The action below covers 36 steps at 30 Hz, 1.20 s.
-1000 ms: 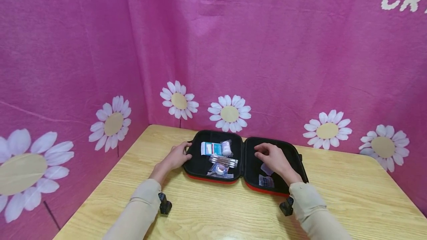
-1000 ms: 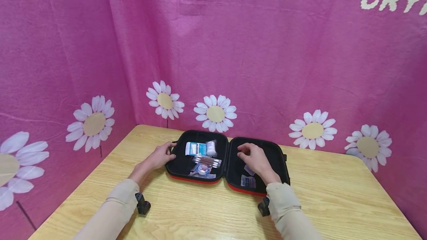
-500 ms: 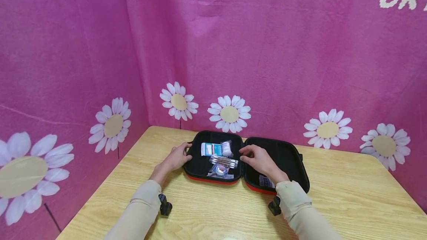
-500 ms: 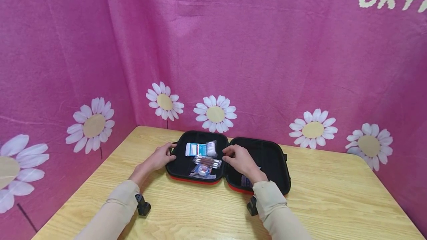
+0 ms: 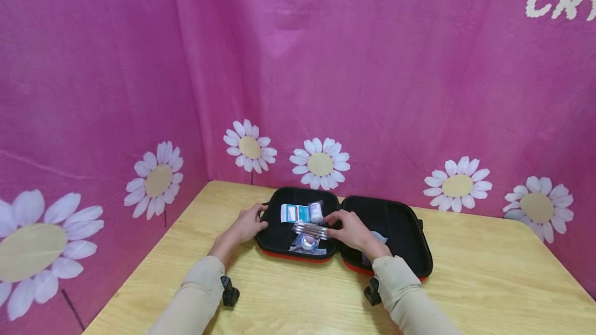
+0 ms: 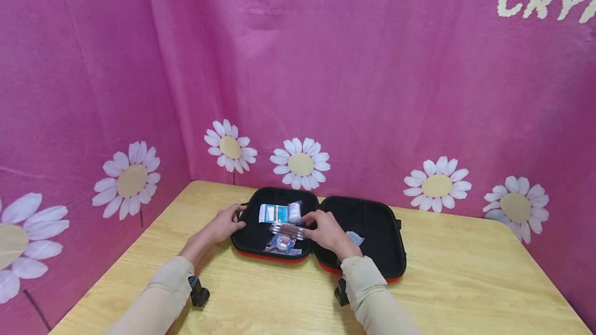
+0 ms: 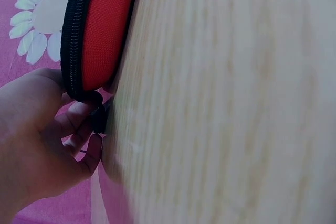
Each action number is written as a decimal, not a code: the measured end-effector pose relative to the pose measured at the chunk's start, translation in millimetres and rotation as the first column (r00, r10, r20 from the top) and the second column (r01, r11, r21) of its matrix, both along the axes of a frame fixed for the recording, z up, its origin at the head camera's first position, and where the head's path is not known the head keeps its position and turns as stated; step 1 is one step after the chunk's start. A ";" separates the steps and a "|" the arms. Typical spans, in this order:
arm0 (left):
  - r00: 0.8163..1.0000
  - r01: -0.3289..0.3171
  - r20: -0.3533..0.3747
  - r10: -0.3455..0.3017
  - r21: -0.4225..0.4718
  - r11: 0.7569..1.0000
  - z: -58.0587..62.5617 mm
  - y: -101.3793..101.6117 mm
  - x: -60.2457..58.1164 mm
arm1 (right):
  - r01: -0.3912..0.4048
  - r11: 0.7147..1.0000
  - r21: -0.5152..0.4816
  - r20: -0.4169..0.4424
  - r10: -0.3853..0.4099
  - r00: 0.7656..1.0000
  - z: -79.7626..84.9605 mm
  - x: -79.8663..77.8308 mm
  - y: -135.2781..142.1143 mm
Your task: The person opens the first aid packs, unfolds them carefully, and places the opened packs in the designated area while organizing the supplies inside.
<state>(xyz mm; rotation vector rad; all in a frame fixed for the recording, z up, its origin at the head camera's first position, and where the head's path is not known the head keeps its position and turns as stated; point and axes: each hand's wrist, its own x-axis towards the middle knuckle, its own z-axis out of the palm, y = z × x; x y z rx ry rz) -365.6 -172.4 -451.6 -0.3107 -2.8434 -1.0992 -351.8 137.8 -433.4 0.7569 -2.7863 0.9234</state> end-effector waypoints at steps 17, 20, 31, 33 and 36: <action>0.999 -0.007 0.035 0.007 0.006 1.000 -0.9 2.9 -0.2 | 0.128 0.987 0.101 0.010 -0.129 0.992 -4.2 6.0 -13.0; 0.999 -0.010 0.047 0.010 0.009 1.000 -1.2 4.3 0.3 | 0.127 0.986 0.112 -0.013 -0.126 0.992 -3.9 7.8 -13.2; 0.998 -0.008 0.060 0.006 0.027 1.000 -1.8 2.7 1.1 | 0.124 0.992 -0.011 -0.057 -0.125 0.991 -3.3 5.0 -7.1; 0.998 -0.007 0.061 0.006 0.022 1.000 -2.1 2.5 0.6 | 0.117 0.992 -0.046 -0.045 -0.119 0.992 -2.0 5.7 -4.6; 0.998 -0.007 0.061 0.006 0.014 1.000 -1.5 3.3 1.1 | 0.104 0.991 -0.079 -0.051 -0.108 0.993 0.0 6.5 -0.6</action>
